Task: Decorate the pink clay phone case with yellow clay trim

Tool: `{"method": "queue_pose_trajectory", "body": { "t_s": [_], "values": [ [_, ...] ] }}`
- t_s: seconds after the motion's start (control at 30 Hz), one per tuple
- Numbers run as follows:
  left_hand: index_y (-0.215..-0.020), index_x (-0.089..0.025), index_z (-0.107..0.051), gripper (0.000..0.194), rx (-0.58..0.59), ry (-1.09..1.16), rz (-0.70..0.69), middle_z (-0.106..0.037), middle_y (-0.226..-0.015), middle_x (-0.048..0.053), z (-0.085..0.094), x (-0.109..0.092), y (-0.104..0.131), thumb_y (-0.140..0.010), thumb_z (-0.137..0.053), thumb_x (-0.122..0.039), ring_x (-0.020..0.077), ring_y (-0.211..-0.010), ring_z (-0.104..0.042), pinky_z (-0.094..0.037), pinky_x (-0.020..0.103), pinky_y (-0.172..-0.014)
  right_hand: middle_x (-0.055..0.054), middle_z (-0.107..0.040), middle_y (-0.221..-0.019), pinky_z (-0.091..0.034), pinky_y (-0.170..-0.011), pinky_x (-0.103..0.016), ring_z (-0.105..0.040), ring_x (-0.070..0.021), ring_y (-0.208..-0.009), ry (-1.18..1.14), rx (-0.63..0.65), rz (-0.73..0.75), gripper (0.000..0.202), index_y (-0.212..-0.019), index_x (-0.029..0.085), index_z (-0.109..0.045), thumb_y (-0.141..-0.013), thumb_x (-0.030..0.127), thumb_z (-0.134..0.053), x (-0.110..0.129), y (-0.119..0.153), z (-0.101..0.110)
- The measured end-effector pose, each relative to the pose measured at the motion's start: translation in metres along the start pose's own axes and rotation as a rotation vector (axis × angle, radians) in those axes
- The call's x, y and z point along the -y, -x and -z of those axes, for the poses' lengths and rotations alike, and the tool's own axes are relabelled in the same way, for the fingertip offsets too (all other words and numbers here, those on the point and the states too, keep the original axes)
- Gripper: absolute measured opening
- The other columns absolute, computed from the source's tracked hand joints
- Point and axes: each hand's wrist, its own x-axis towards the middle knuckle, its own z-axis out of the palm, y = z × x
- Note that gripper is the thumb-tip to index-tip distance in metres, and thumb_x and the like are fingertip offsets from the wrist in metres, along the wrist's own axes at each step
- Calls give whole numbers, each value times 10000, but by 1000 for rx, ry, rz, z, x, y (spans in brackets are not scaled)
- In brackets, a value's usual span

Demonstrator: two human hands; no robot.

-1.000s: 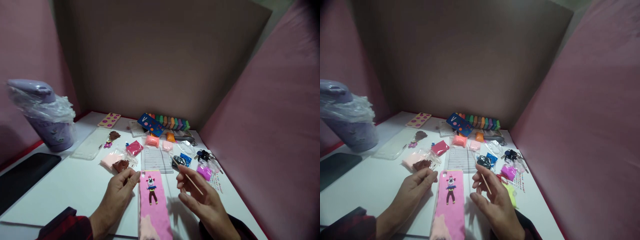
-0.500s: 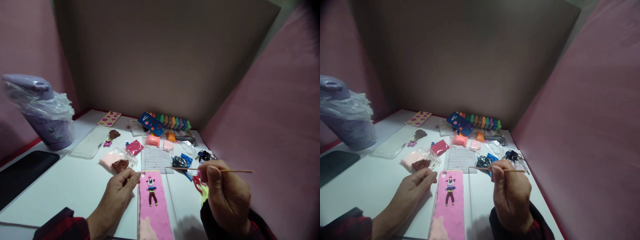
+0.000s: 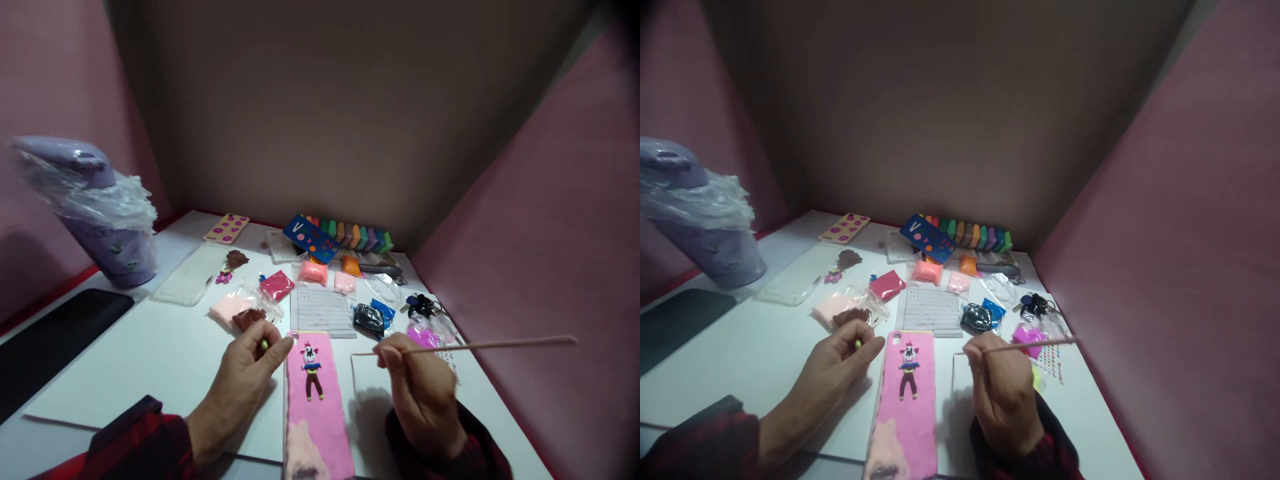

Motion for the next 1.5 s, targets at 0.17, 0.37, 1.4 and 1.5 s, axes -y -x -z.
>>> {"method": "queue_pose_trajectory", "body": {
  "t_s": [0.17,0.37,1.4,1.5],
  "values": [
    [-639,-185,-425,329,11,67,66,-323,-552,-72,-1,2,1,-754,-565,-460,69,-479,-263,-219,191,-426,1,-543,-639,-367,-532,-250,-503,-109,-547,-71,-76,-121,217,-770,174,-569,-909,129,-409,0,8,-4],
    [-655,-193,-401,359,42,157,146,-296,-520,-90,-3,0,3,-742,-574,-496,51,-428,-231,-176,177,-386,7,-532,-604,-360,-527,-254,-501,-109,-531,-90,-118,-177,239,-749,172,-586,-914,148,-415,3,17,-4],
    [-718,-198,-372,246,106,235,35,-299,-588,-78,-7,-1,1,-872,-460,-369,56,-470,-250,-200,193,-430,9,-509,-553,-365,-466,-256,-492,-109,-480,-358,-209,-161,260,-728,168,-610,-908,191,-423,3,30,-26],
    [-719,-202,-365,242,81,282,50,-283,-589,-79,-9,-2,0,-868,-468,-362,55,-465,-246,-197,186,-422,-12,-543,-592,-375,-479,-272,-516,-128,-515,-388,-133,-110,254,-785,166,-612,-917,203,-398,4,30,-23]
  ]
}}
